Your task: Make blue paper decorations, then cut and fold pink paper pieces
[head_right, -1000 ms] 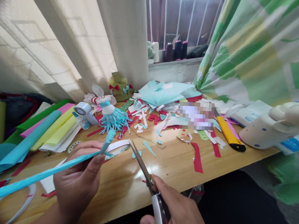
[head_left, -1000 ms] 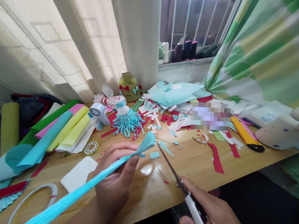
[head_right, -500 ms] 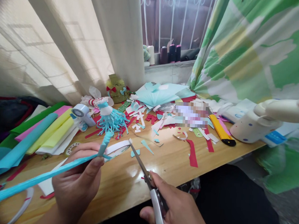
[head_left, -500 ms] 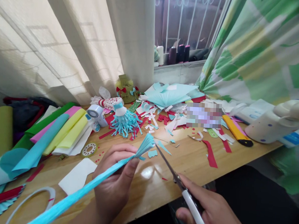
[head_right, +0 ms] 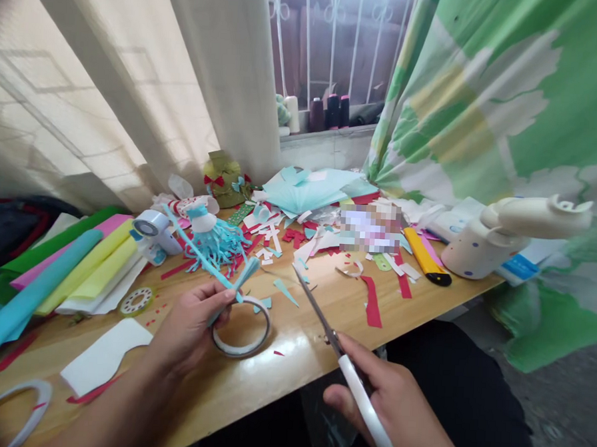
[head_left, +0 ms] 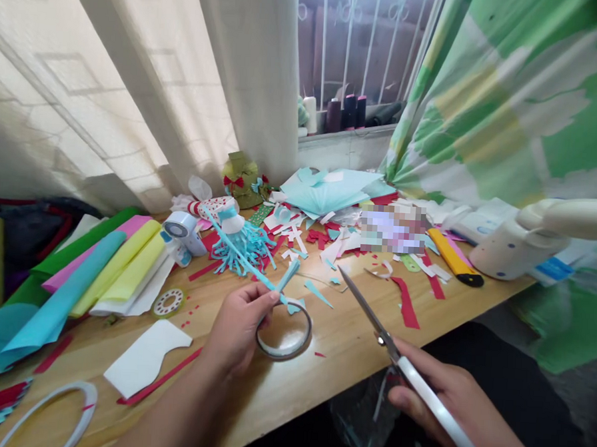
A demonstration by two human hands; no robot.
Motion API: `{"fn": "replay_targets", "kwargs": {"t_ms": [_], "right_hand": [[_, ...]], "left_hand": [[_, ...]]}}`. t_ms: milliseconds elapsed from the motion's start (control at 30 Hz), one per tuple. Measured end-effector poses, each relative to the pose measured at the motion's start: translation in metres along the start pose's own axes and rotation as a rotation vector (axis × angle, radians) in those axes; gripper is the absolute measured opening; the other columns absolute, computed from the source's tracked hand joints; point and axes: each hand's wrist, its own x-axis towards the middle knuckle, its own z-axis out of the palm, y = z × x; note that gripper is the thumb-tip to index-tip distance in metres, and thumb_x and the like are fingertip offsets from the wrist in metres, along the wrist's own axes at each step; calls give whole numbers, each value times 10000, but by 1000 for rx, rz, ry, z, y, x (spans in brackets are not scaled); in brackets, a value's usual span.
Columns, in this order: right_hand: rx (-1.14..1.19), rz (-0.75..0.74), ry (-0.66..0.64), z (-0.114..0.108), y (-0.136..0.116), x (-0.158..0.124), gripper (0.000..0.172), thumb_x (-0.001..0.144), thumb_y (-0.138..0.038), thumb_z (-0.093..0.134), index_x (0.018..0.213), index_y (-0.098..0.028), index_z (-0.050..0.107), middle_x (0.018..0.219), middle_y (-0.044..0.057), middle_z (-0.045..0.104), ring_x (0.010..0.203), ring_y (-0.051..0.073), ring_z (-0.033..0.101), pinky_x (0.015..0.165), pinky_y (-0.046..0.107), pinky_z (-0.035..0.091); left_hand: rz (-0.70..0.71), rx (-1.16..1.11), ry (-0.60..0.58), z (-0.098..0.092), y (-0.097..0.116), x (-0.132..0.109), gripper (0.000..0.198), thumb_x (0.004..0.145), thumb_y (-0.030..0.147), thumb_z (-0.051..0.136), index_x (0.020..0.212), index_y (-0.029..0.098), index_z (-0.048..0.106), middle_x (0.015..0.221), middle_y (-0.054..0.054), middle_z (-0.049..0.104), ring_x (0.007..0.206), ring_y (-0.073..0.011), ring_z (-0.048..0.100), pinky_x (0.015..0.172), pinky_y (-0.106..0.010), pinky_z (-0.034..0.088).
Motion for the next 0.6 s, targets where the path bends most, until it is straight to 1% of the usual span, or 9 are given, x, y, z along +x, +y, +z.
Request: {"fn": "replay_targets", "kwargs": {"t_ms": [67,133,200,233,333,400,500,533,600], "right_hand": [[35,-24,-131,-7,-4,-1,605,722,-555,620,1179,-159,632,775,66,714,685,228,675,657,252,542],[99,-44,-253,-9,-10,-1,608,745,-575,580,1210,-183,607,686,35,676,595,199,630,575,237,520],[167,-59,-358,-7,-14,-1,624,757,-597,547,1225,-186,589,612,15,633,540,176,584,522,221,486],[191,-65,-400,-5,-16,-1,635,754,-607,543,1224,-183,588,591,9,616,524,167,565,509,215,471],[234,-46,-473,-2,-18,-1,623,739,-627,544,1189,-201,612,612,19,614,552,171,555,519,221,456],[275,-10,-492,-3,-19,-3,600,735,-635,544,1162,-223,630,644,34,619,606,194,567,540,240,459],[367,29,-534,-4,-20,-7,624,719,-659,546,1144,-212,639,649,36,593,604,189,550,543,251,450],[404,39,-554,-4,-20,-10,640,717,-665,544,1147,-199,635,645,33,577,583,175,535,534,248,441],[495,78,-583,-2,-17,-15,670,739,-675,510,1171,-174,612,634,28,546,530,139,496,494,231,412]], "left_hand": [[-6,69,-9,0,-5,5,221,655,278,714,555,140,574,486,35,508,461,-79,412,473,-204,316],[41,87,20,0,-7,6,191,639,257,736,577,141,598,596,2,596,575,-110,513,551,-212,382],[78,8,21,0,-4,4,169,641,236,742,595,144,608,723,-24,658,700,-135,577,648,-222,430],[68,-64,-8,1,-2,2,159,656,230,735,606,144,611,772,-32,677,734,-139,595,691,-232,446],[-64,-281,-201,2,5,-7,89,716,212,695,714,134,653,906,-65,706,738,-147,642,743,-279,484],[-125,-353,-337,2,7,-11,93,754,193,661,821,130,677,1038,-92,691,788,-183,672,760,-315,501],[-111,-433,-482,0,6,-14,178,782,186,629,941,130,685,1127,-100,667,936,-258,663,832,-365,496],[-100,-468,-525,0,6,-14,202,784,193,627,966,128,686,1122,-98,671,978,-271,649,867,-377,485],[-86,-534,-595,-1,5,-15,233,782,209,633,992,124,687,1089,-87,688,1003,-265,639,906,-368,470]]}}
